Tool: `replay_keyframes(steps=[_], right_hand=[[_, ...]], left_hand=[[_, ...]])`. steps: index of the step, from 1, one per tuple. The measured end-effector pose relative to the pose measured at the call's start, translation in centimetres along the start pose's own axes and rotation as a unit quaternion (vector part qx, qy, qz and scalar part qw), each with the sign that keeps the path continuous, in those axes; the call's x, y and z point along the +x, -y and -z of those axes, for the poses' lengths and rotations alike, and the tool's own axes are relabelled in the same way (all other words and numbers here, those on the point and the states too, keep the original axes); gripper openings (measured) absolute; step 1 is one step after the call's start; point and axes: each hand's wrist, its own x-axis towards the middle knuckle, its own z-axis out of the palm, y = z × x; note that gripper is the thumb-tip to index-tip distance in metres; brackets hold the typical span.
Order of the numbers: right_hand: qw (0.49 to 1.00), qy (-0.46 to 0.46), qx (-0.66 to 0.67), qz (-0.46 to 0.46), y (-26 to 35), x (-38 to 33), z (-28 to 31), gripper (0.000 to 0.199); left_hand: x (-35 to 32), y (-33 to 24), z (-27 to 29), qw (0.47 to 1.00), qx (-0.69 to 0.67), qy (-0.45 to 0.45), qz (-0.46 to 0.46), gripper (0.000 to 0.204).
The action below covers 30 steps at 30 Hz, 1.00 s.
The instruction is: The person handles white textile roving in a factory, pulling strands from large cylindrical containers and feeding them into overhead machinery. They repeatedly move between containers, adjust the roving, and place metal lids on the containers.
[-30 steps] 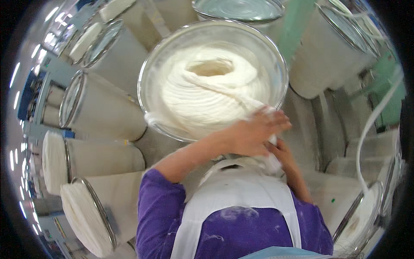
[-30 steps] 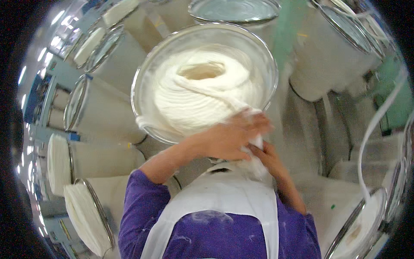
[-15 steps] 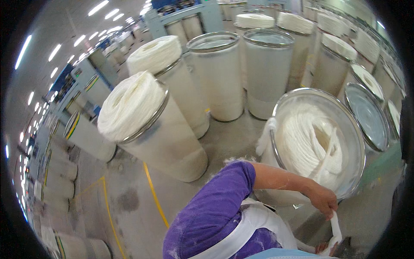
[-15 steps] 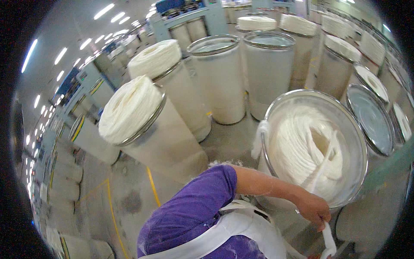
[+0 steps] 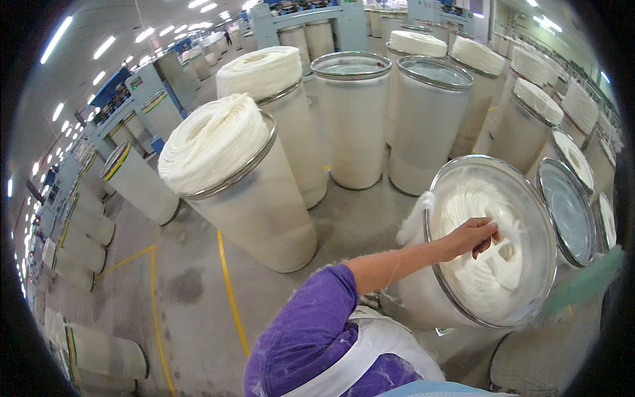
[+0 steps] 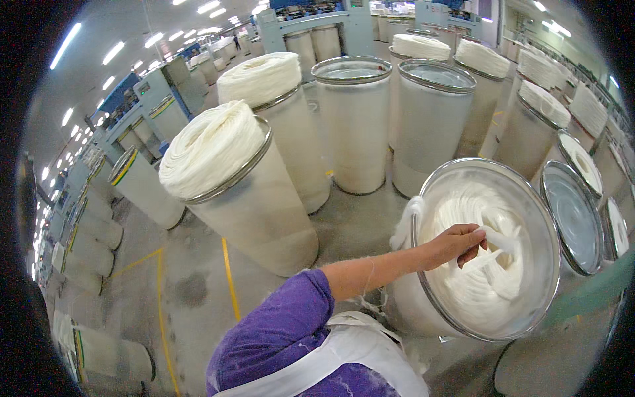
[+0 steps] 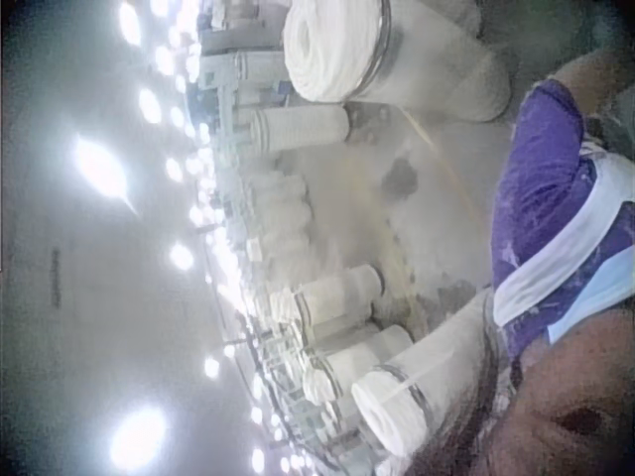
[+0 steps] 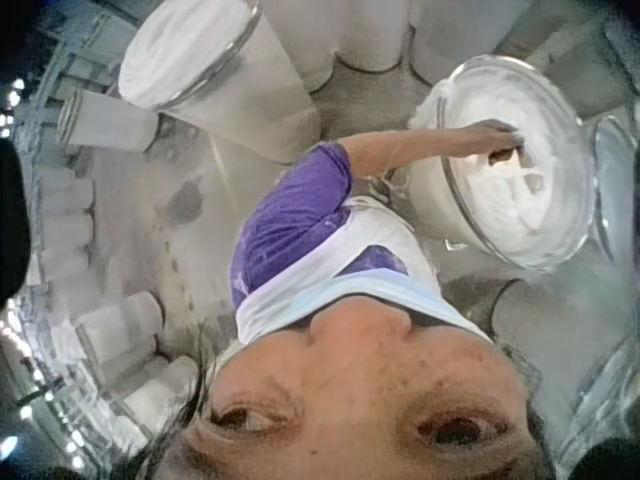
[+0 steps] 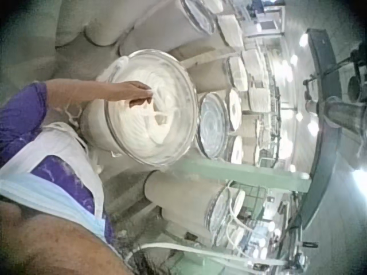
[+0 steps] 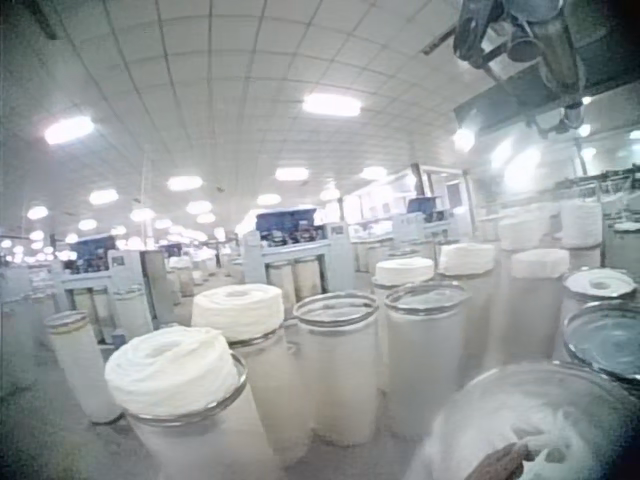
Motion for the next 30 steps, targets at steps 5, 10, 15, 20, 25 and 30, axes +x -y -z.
replay_keyframes(steps=[5, 10, 15, 20, 25, 30], right_hand=[[0.994, 0.024, -0.042, -0.097, -5.6, -1.2, -0.9, 0.041], [0.981, 0.068, -0.083, -0.163, -13.0, -3.8, -3.5, 0.043], [0.963, 0.186, -0.183, -0.059, -13.6, -4.2, -6.3, 0.045], [0.995, -0.023, -0.099, 0.026, 3.0, -11.4, 6.2, 0.038], [0.920, -0.253, 0.215, 0.209, 19.0, -8.7, 8.9, 0.051], [0.849, -0.152, 0.474, 0.179, 24.5, -1.8, 10.4, 0.046]], left_hand=[[2.2, 1.8, -0.5, 0.999, -0.015, 0.043, -0.008, 0.038], [3.4, 2.2, -1.2, 0.999, -0.012, 0.050, 0.017, 0.036], [3.1, 1.0, -1.1, 0.999, -0.015, 0.044, -0.003, 0.039], [2.6, 0.3, -2.5, 0.997, 0.013, 0.056, -0.045, 0.033], [2.3, 2.1, -4.1, 0.987, 0.068, 0.107, -0.096, 0.021], [1.2, 3.6, -3.7, 0.939, 0.292, 0.107, -0.145, 0.021]])
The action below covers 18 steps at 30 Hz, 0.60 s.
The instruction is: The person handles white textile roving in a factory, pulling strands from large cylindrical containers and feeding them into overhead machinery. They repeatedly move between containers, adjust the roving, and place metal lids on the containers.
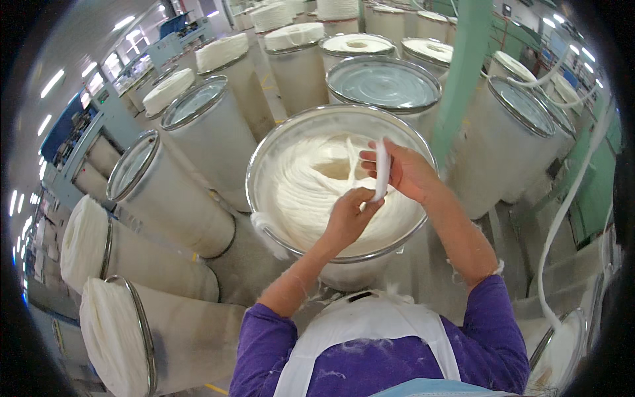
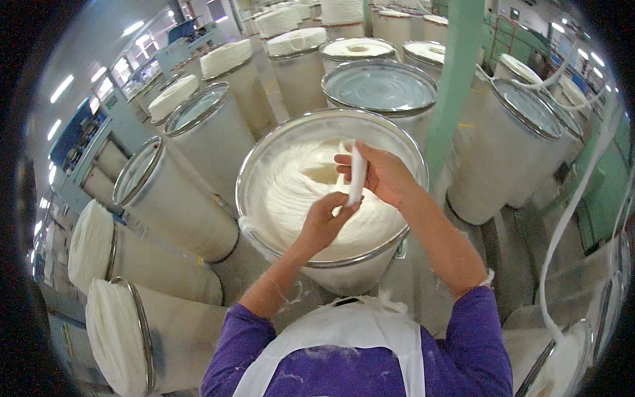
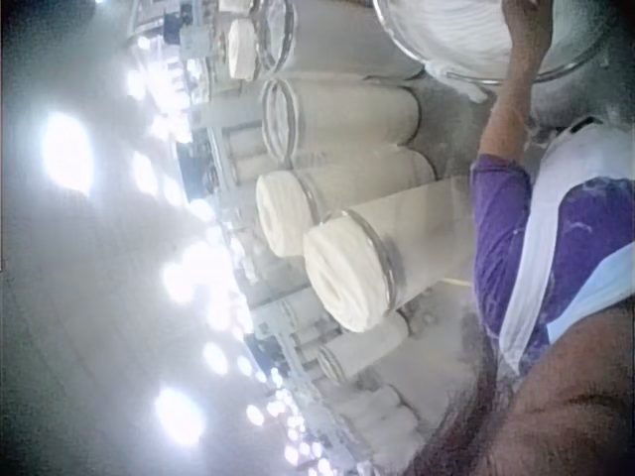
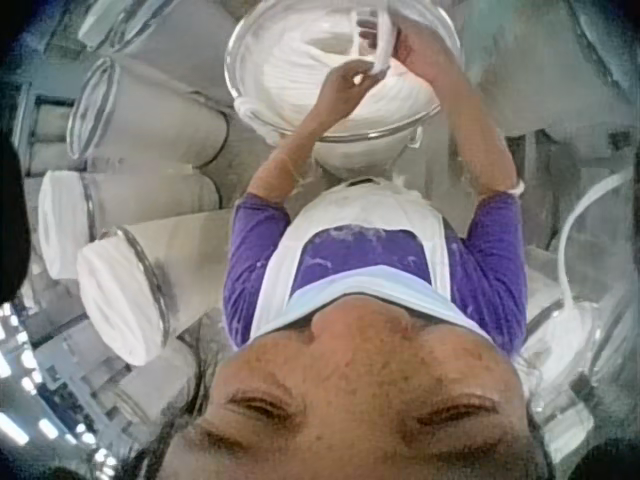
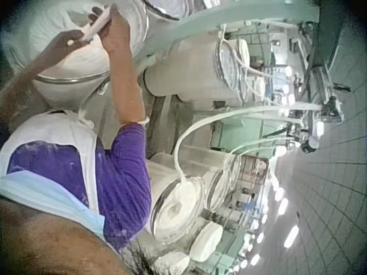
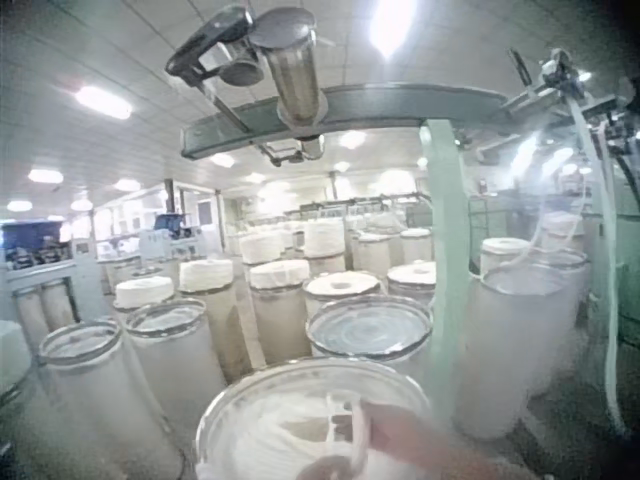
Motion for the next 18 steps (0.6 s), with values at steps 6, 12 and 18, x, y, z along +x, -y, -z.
replay_keyframes(steps=[6, 12, 18], right_hand=[[0.946, -0.008, -0.212, 0.244, -2.4, -1.7, -7.9, 0.038], [0.796, 0.168, -0.385, 0.435, -4.3, -3.2, -10.9, 0.084], [0.775, 0.042, -0.322, 0.542, 2.6, 4.5, -12.4, 0.071]], left_hand=[[1.8, -1.3, 1.4, 0.896, -0.417, -0.143, 0.048, 0.071], [2.5, -4.2, 0.0, 0.838, -0.468, -0.204, -0.190, 0.069], [0.0, -7.0, -1.6, 0.934, -0.264, -0.155, -0.185, 0.064]])
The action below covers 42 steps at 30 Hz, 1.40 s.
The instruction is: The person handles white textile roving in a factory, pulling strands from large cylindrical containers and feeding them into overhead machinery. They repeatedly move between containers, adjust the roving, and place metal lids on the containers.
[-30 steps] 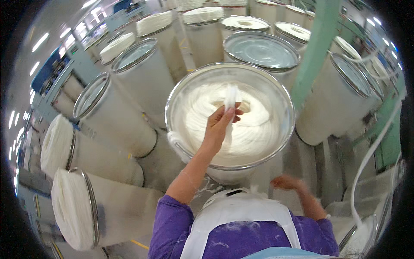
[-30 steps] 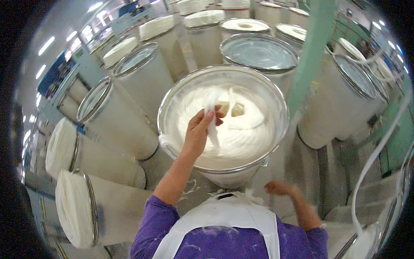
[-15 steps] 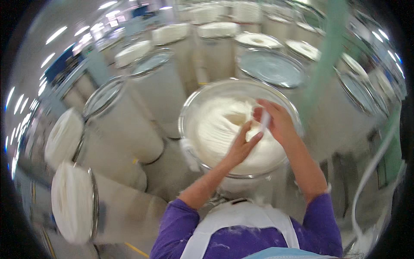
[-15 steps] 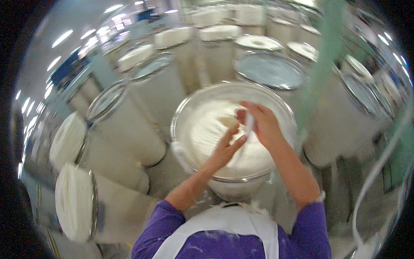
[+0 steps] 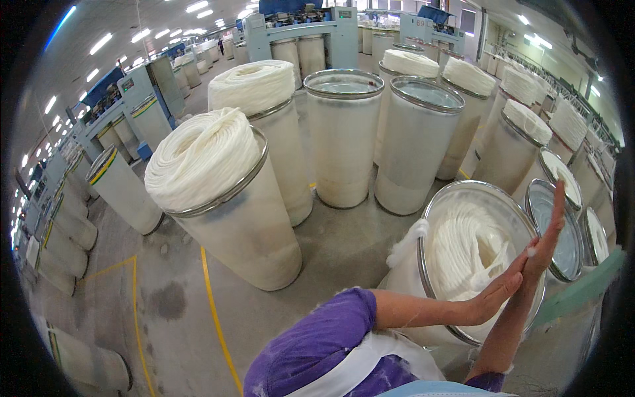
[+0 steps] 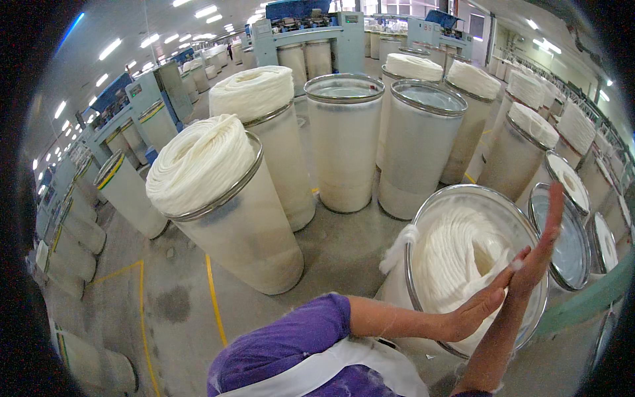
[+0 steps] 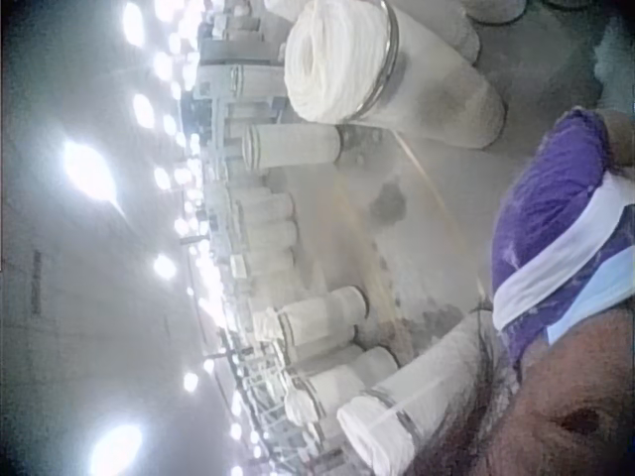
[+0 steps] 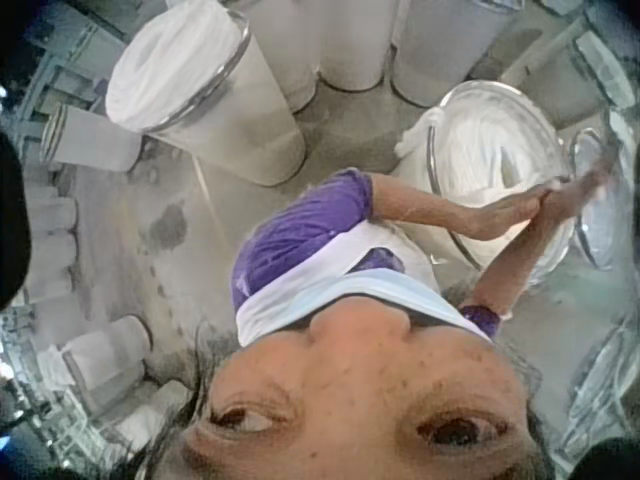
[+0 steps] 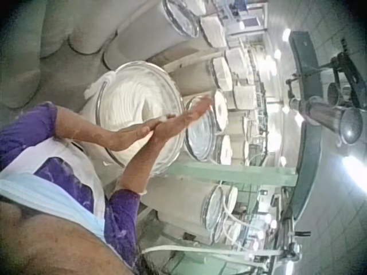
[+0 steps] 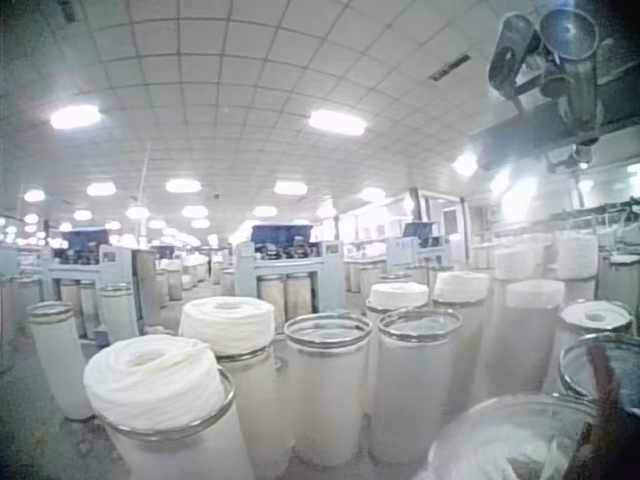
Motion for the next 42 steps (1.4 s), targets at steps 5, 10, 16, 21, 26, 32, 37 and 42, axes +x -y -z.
replay_keyframes(steps=[5, 10, 16, 21, 26, 32, 37, 42], right_hand=[[0.979, -0.155, -0.095, 0.091, -1.3, 1.6, 2.0, 0.059], [0.990, -0.037, 0.135, -0.019, -0.4, 1.1, 2.7, 0.056], [0.870, 0.108, 0.354, -0.327, 3.7, 2.8, 4.5, 0.048], [0.931, 0.093, 0.176, -0.306, 4.5, 6.2, 5.5, 0.042], [0.954, 0.132, 0.168, -0.210, 4.3, 10.5, 5.9, 0.031], [0.982, 0.111, 0.093, -0.126, 4.1, 16.5, 7.4, 0.032], [0.971, -0.006, 0.177, -0.160, 3.9, 21.5, 7.2, 0.030], [0.973, -0.039, 0.167, -0.153, 4.1, 26.7, 6.3, 0.035]], left_hand=[[1.9, -1.9, 2.0, 0.982, 0.184, -0.010, -0.033, 0.040], [6.3, -4.8, 3.6, 0.939, 0.329, -0.016, -0.093, 0.012], [15.0, -9.4, 6.3, 0.884, 0.415, 0.042, -0.211, 0.026], [21.3, -13.9, 6.8, 0.931, 0.307, 0.178, 0.084, 0.034], [25.9, -18.1, 5.9, 0.929, 0.335, 0.134, 0.087, 0.031], [35.2, -23.6, 3.6, 0.840, 0.462, 0.029, -0.284, 0.053], [43.4, -28.3, 0.0, 0.538, 0.682, 0.003, -0.495, 0.062], [44.3, -27.3, -1.0, 0.500, 0.745, -0.044, -0.439, 0.056]])
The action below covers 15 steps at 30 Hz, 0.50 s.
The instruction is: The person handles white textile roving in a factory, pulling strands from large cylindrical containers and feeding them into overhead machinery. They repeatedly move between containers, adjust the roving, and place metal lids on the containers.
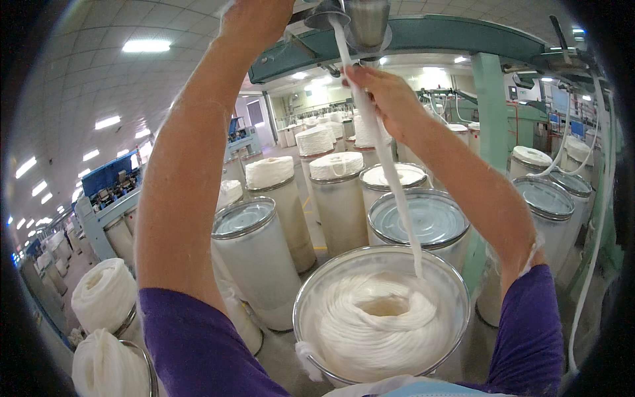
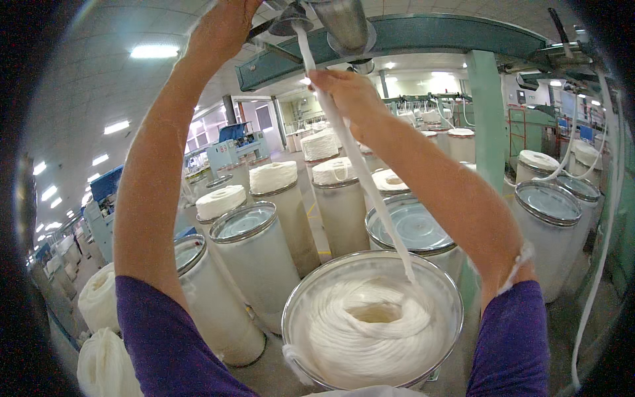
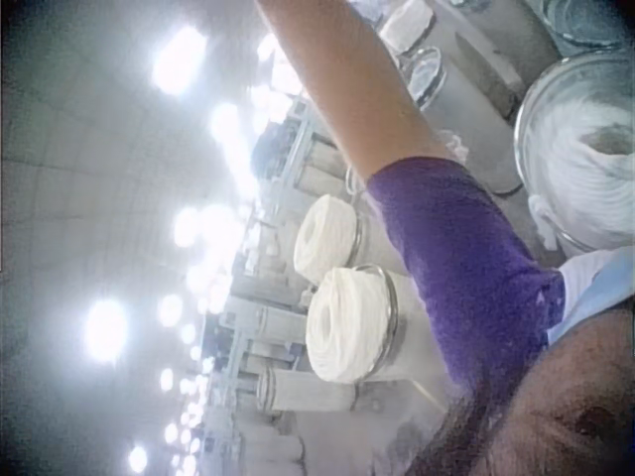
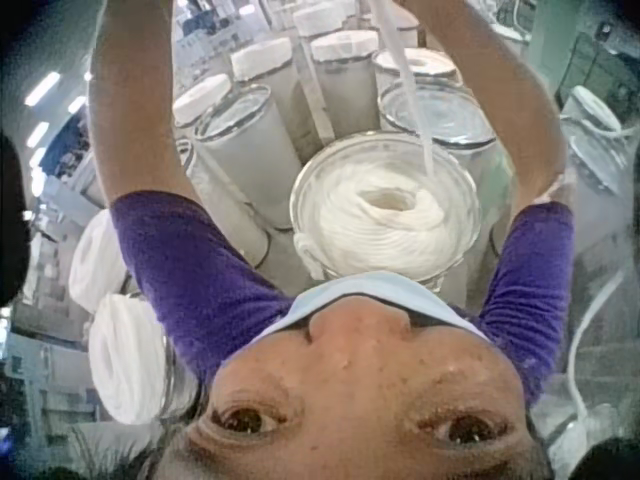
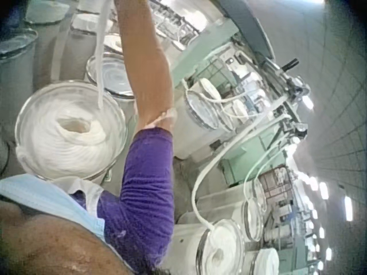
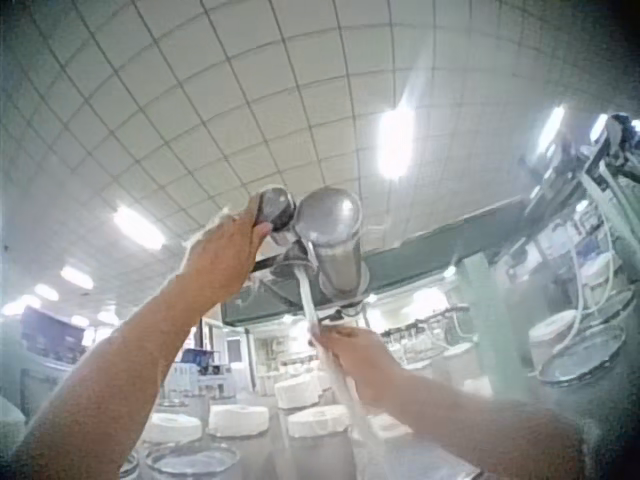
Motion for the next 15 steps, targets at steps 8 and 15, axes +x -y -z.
replay_keyframes(steps=[8, 15], right_hand=[[0.983, -0.083, 0.131, 0.098, 3.8, 6.0, -4.3, 0.022], [0.982, -0.104, 0.135, 0.086, 2.9, 8.3, -3.9, 0.017]], left_hand=[[3.3, 3.6, -1.6, 0.985, 0.085, 0.051, 0.139, 0.050], [-0.8, 8.8, -0.9, 0.983, -0.064, 0.067, 0.156, 0.052]])
